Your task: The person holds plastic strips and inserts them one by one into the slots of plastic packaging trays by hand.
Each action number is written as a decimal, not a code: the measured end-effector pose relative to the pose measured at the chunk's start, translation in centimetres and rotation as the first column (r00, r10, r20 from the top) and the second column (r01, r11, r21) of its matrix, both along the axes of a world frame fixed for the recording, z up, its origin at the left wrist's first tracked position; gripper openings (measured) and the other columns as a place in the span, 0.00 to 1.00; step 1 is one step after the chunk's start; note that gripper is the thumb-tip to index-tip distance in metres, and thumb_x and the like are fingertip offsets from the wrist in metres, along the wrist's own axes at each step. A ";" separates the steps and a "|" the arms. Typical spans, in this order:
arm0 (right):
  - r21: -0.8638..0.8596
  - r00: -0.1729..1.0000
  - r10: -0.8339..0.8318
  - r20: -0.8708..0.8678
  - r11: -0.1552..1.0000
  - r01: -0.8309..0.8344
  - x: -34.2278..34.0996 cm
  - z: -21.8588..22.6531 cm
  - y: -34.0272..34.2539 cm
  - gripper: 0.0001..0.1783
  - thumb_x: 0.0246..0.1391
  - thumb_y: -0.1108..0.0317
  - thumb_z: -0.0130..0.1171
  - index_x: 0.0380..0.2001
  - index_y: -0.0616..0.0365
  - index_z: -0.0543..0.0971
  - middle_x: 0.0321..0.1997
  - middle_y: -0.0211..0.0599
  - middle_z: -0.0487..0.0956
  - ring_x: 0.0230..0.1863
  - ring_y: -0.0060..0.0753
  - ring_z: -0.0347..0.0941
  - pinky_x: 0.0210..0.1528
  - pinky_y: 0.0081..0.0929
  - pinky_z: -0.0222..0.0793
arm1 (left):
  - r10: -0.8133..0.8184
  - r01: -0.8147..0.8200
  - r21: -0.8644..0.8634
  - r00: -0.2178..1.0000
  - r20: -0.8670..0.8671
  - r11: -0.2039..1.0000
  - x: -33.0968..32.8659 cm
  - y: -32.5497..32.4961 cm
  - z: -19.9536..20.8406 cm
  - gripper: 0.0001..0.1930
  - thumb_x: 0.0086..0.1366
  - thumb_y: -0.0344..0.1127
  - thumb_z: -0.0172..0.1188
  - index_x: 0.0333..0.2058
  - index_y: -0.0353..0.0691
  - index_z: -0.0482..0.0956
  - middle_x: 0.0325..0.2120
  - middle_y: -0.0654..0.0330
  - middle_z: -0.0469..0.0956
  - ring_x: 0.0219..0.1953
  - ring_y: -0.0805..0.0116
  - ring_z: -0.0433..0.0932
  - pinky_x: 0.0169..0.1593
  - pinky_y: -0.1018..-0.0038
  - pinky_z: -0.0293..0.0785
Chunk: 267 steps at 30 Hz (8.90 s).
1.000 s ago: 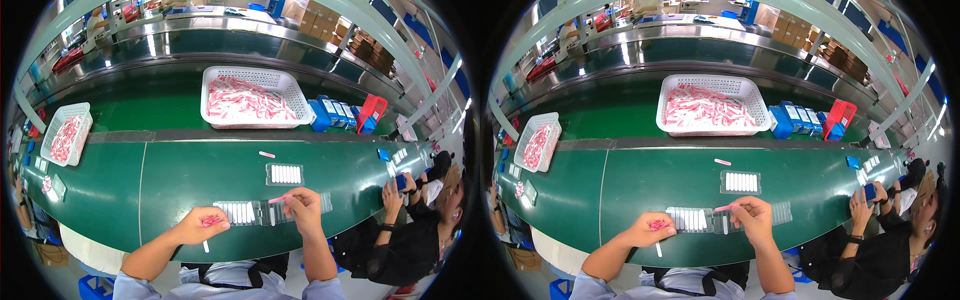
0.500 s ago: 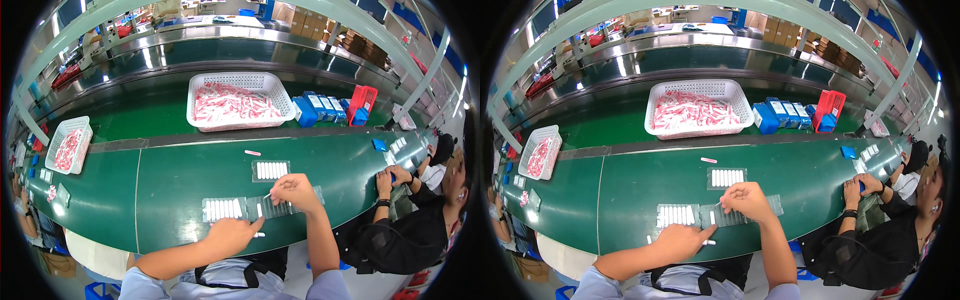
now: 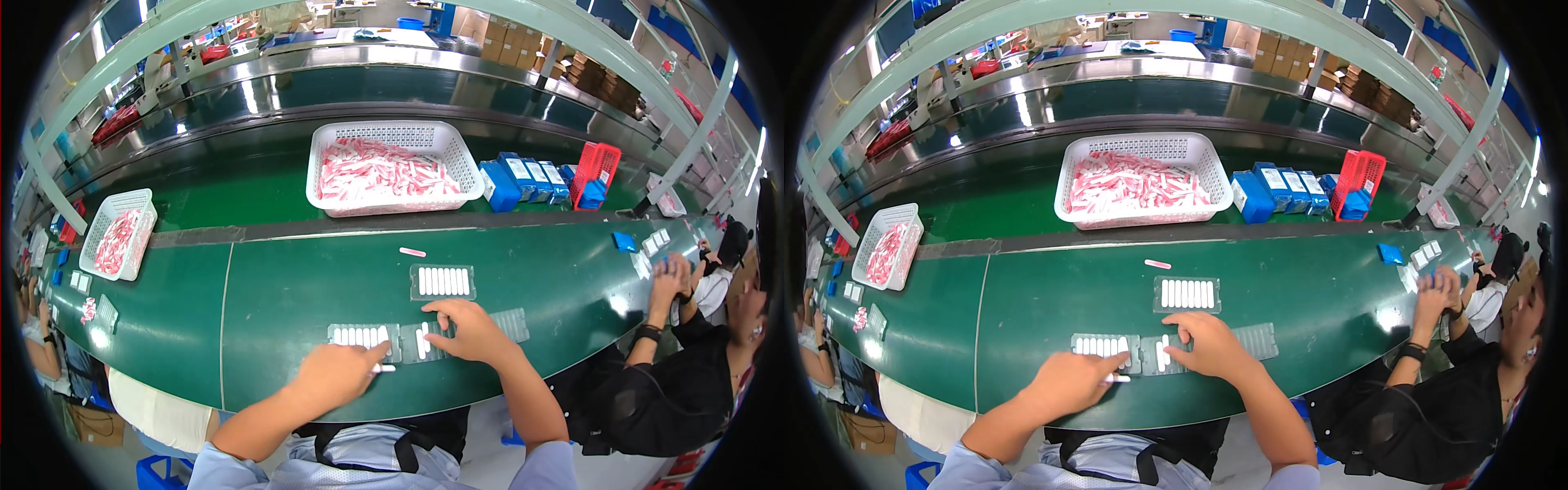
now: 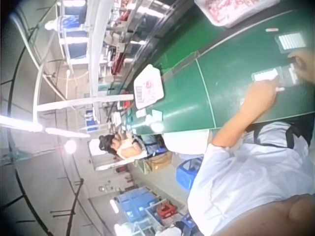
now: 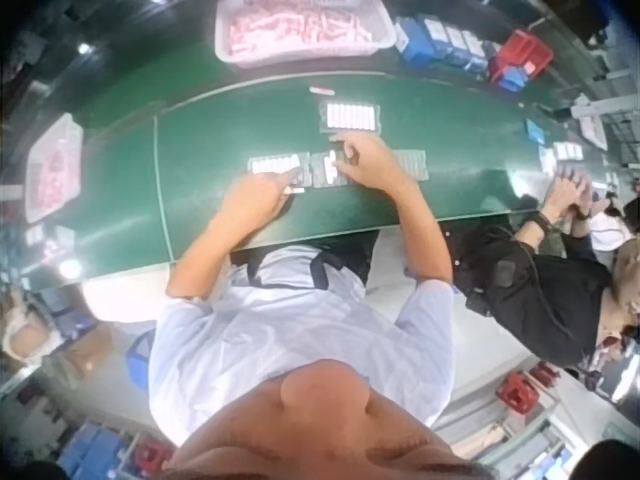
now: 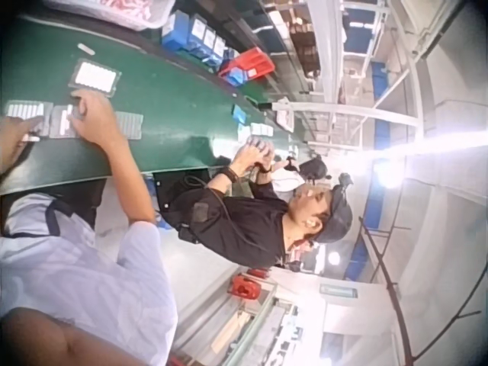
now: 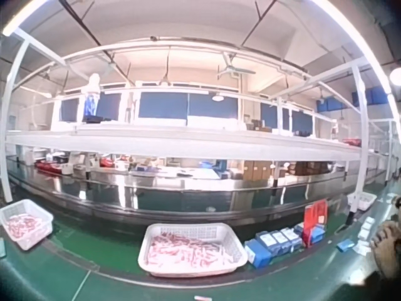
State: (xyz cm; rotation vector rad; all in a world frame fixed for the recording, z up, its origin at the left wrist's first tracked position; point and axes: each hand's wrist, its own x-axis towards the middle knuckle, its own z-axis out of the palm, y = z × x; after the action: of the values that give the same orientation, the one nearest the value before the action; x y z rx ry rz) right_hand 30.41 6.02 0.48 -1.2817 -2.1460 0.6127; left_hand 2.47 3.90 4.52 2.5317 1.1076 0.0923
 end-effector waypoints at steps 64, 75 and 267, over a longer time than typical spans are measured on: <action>-0.488 0.602 -0.305 -0.738 0.857 -0.164 -5.4 2.5 -6.2 0.11 0.55 0.83 0.64 0.42 0.69 0.84 0.36 0.46 0.85 0.35 0.30 0.82 0.41 0.26 0.78 | 0.513 -0.497 -0.128 0.819 0.256 0.858 -9.0 -5.2 -3.6 0.15 0.55 0.47 0.73 0.36 0.46 0.85 0.29 0.60 0.85 0.30 0.58 0.83 0.31 0.66 0.77; 0.408 0.978 -0.105 0.181 0.913 0.023 -4.5 -0.7 -5.9 0.12 0.42 0.66 0.74 0.32 0.53 0.84 0.26 0.28 0.74 0.29 0.35 0.71 0.31 0.34 0.65 | 0.446 -0.378 -0.252 0.619 0.647 0.891 -9.1 -5.7 -4.0 0.15 0.44 0.31 0.82 0.21 0.41 0.80 0.14 0.63 0.74 0.17 0.74 0.72 0.23 0.78 0.64; 0.305 0.969 -0.197 0.149 0.941 0.145 1.6 1.0 -7.1 0.19 0.41 0.64 0.74 0.40 0.51 0.85 0.30 0.29 0.75 0.33 0.36 0.70 0.41 0.36 0.61 | 0.867 0.519 -0.852 0.455 0.202 -0.074 -0.3 -4.8 -4.6 0.25 0.69 0.29 0.62 0.63 0.40 0.69 0.52 0.48 0.80 0.32 0.74 0.84 0.16 0.84 0.58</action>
State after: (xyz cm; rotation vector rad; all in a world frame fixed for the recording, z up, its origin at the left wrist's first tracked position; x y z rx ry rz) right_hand 31.98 -1.13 1.44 -1.3783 -2.1364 0.1037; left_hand 2.13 -0.87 -0.08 0.4216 0.5842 0.4331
